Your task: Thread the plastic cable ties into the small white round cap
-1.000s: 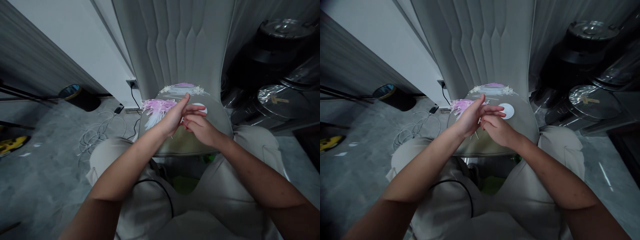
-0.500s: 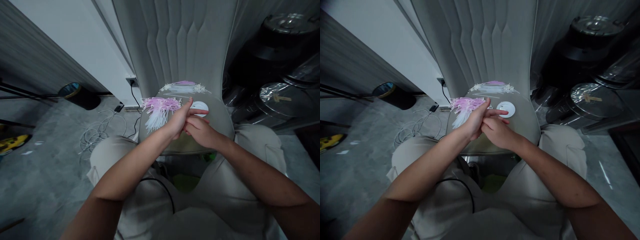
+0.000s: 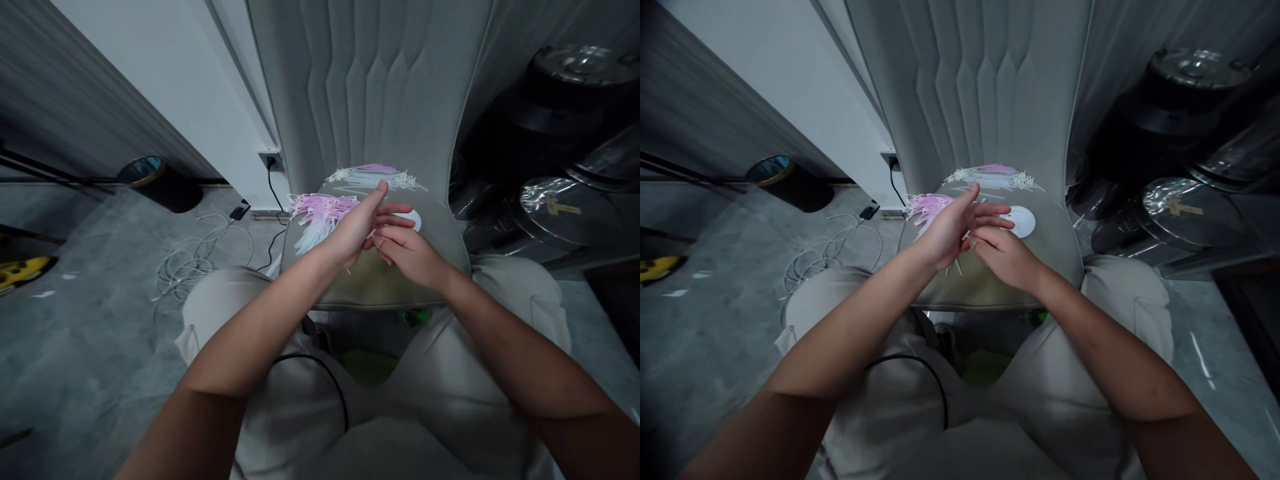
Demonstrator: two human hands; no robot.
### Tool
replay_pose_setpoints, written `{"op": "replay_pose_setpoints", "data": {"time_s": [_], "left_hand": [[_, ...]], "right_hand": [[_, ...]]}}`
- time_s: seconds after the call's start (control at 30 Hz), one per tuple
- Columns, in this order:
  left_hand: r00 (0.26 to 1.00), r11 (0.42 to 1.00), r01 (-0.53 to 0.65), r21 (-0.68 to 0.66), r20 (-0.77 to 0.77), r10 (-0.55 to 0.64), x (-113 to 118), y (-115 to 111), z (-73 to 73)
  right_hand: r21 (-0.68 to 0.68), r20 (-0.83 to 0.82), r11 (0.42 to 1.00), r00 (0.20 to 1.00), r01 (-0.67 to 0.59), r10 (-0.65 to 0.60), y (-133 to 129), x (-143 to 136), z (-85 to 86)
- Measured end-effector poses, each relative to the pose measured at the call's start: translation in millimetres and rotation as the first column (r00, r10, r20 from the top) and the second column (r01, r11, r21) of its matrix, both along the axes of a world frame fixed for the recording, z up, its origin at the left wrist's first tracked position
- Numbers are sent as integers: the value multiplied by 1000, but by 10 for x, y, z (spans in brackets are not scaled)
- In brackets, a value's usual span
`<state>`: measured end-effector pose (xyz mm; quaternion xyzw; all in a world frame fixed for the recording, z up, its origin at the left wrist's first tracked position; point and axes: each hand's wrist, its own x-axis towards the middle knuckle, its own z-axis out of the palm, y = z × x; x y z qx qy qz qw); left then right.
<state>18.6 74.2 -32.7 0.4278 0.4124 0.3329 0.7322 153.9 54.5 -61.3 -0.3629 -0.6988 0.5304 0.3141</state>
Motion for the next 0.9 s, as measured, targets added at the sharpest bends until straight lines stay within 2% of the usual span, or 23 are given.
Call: {"op": "replay_pose_setpoints", "data": {"time_s": [0.13, 0.33, 0.43, 0.7, 0.9], "left_hand": [[998, 998, -54, 36, 27, 53, -60, 14, 6], [997, 999, -53, 12, 52, 52, -85, 68, -10], [998, 999, -44, 8, 54, 43, -62, 60, -26], [993, 998, 39, -47, 116, -34, 65, -45, -80], [984, 992, 102, -68, 156, -90, 61, -67, -72]], "right_hand": [[64, 60, 996, 996, 55, -59, -11, 53, 9], [-65, -9, 994, 996, 85, -86, -11, 3, -30], [-32, -14, 995, 996, 92, -93, -29, -13, -47], [-6, 2, 997, 997, 83, -83, -118, -106, -70], [14, -8, 993, 993, 114, -114, -186, -142, -96]]}}
